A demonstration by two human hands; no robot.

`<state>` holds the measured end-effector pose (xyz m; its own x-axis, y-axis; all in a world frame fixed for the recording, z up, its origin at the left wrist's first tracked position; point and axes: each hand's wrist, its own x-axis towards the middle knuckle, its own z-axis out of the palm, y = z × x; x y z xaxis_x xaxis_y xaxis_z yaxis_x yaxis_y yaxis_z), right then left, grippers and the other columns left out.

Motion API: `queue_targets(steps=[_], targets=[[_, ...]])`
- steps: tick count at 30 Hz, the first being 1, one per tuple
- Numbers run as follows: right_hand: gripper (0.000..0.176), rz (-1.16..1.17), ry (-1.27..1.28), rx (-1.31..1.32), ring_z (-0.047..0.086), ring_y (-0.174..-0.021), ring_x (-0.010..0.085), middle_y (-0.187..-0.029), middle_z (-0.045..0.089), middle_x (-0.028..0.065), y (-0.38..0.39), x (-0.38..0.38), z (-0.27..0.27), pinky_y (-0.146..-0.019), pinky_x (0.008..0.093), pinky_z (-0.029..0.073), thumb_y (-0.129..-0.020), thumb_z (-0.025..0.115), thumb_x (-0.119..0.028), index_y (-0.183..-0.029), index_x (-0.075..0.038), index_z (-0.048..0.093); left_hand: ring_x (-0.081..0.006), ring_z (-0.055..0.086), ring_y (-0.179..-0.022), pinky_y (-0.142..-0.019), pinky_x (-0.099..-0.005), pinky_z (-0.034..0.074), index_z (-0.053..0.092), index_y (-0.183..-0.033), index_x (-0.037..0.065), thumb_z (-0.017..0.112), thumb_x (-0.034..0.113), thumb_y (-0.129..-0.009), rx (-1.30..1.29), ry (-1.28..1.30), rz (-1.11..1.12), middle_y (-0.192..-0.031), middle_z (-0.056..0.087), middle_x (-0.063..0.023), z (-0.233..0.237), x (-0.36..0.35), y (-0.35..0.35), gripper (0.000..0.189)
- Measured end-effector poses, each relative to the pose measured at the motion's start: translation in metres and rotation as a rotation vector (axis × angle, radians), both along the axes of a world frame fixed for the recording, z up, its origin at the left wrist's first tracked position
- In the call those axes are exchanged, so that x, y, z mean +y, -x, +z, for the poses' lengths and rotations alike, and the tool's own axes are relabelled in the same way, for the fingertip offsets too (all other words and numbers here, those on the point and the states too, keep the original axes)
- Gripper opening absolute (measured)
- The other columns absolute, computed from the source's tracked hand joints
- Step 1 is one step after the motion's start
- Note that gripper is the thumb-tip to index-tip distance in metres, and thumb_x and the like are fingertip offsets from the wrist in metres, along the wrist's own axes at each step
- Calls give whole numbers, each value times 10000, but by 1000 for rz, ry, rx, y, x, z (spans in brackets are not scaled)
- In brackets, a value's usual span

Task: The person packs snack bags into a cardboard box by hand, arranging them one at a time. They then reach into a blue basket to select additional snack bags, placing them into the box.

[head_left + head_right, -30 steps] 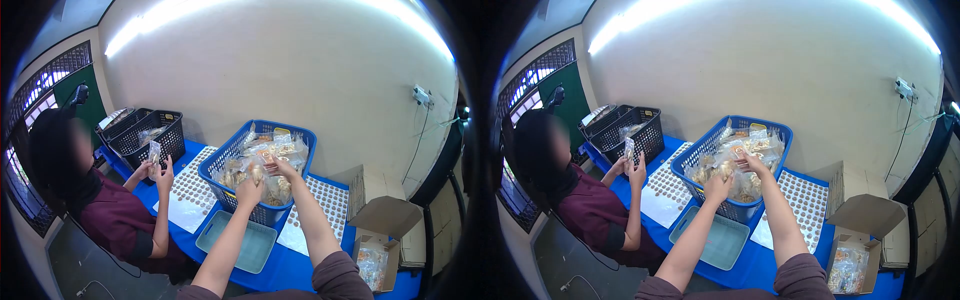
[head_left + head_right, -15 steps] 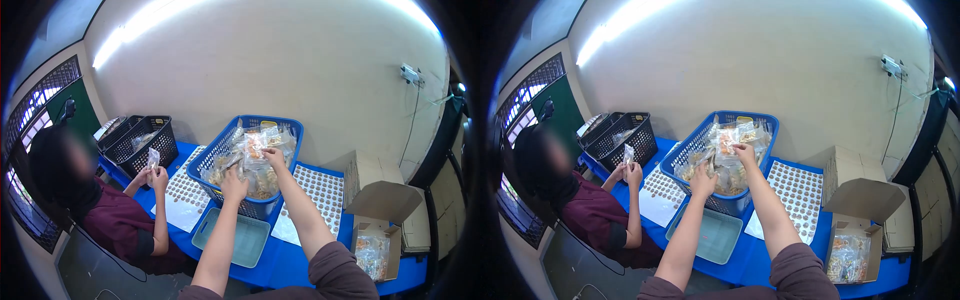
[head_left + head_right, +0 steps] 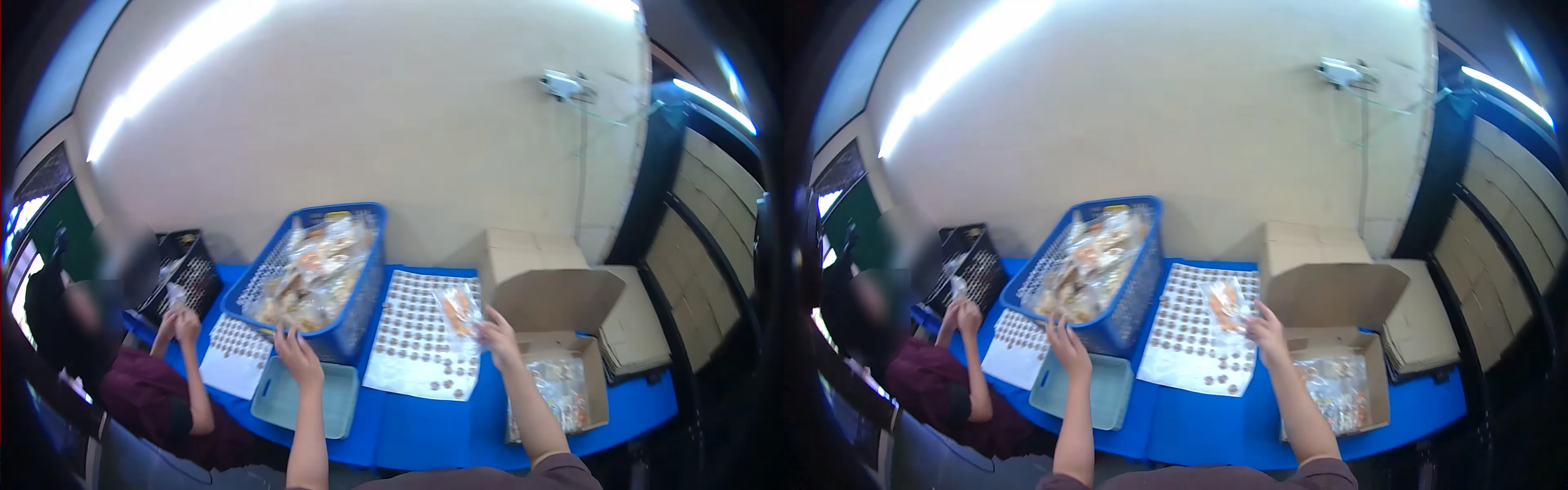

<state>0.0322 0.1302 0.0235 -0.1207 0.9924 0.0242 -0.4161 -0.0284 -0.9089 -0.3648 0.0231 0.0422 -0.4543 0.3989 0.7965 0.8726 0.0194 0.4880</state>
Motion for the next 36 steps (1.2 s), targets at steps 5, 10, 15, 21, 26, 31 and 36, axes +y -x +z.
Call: queue_targets(steps=[5, 10, 15, 21, 26, 31, 36], targets=[[337, -313, 363, 363, 617, -858, 153, -992, 639, 72, -248, -59, -104, -718, 292, 509, -867, 589, -79, -1200, -56, 546, -427, 228, -1330, -1076, -540, 211, 561, -1157, 35, 535, 120, -871, -43, 344, -263, -1417, 305, -221, -73, -49, -176, 299], [443, -979, 252, 335, 607, -946, 220, -1062, 603, 117, -333, -158, -84, -753, 314, 509, -828, 610, 10, -1227, -70, 434, -463, 231, -1321, -1071, -551, 228, 564, -1162, 88, 587, 100, -823, 4, 534, -884, -1404, 319, -231, -86, -57, -333, 340], [364, -587, 165, 230, 589, -1046, 212, -1142, 594, 94, -334, -187, -88, -882, 327, 496, -875, 544, -65, -1229, -8, 485, -429, 291, -1311, -1082, -484, 272, 515, -1244, 83, 623, 136, -813, 93, 648, -1372, -1403, 341, -208, -65, -42, -423, 448], [393, -91, 554, 321, 519, -600, 61, -859, 597, 1, -223, -202, -59, -527, 197, 438, -907, 525, -43, -1297, -21, 485, -424, 185, -1377, -1124, -456, 213, 142, -1448, 31, 735, 216, -727, -47, 714, -1498, -1492, 173, -227, -97, -36, -463, 952], [377, 195, 557, 336, 336, -486, 26, -654, 464, -40, -200, -190, -45, -425, 180, 285, -944, 476, -102, -1316, -43, 470, -410, 372, -1267, -1034, -407, 349, 243, -1394, -12, 687, 108, -737, -187, 690, -1383, -1357, 374, -243, -109, -16, -440, 802], [334, 18, 304, -283, 427, -596, 40, -689, 476, -32, -213, -160, -45, -536, 192, 373, -928, 532, -160, -1234, -27, 540, -211, 617, -1005, -863, -317, 480, 500, -1243, -8, 600, 111, -896, -1050, 732, -1287, -1105, 621, -120, -88, -16, -426, 380], [431, 11, -12, -512, 542, -864, 78, -1008, 575, 70, -205, -137, -46, -712, 259, 458, -886, 630, -220, -1245, -23, 496, -137, 611, -975, -800, -288, 506, 565, -1199, 11, 660, 165, -878, -751, 1259, -1382, -1094, 639, -92, -68, -21, -406, 369]])
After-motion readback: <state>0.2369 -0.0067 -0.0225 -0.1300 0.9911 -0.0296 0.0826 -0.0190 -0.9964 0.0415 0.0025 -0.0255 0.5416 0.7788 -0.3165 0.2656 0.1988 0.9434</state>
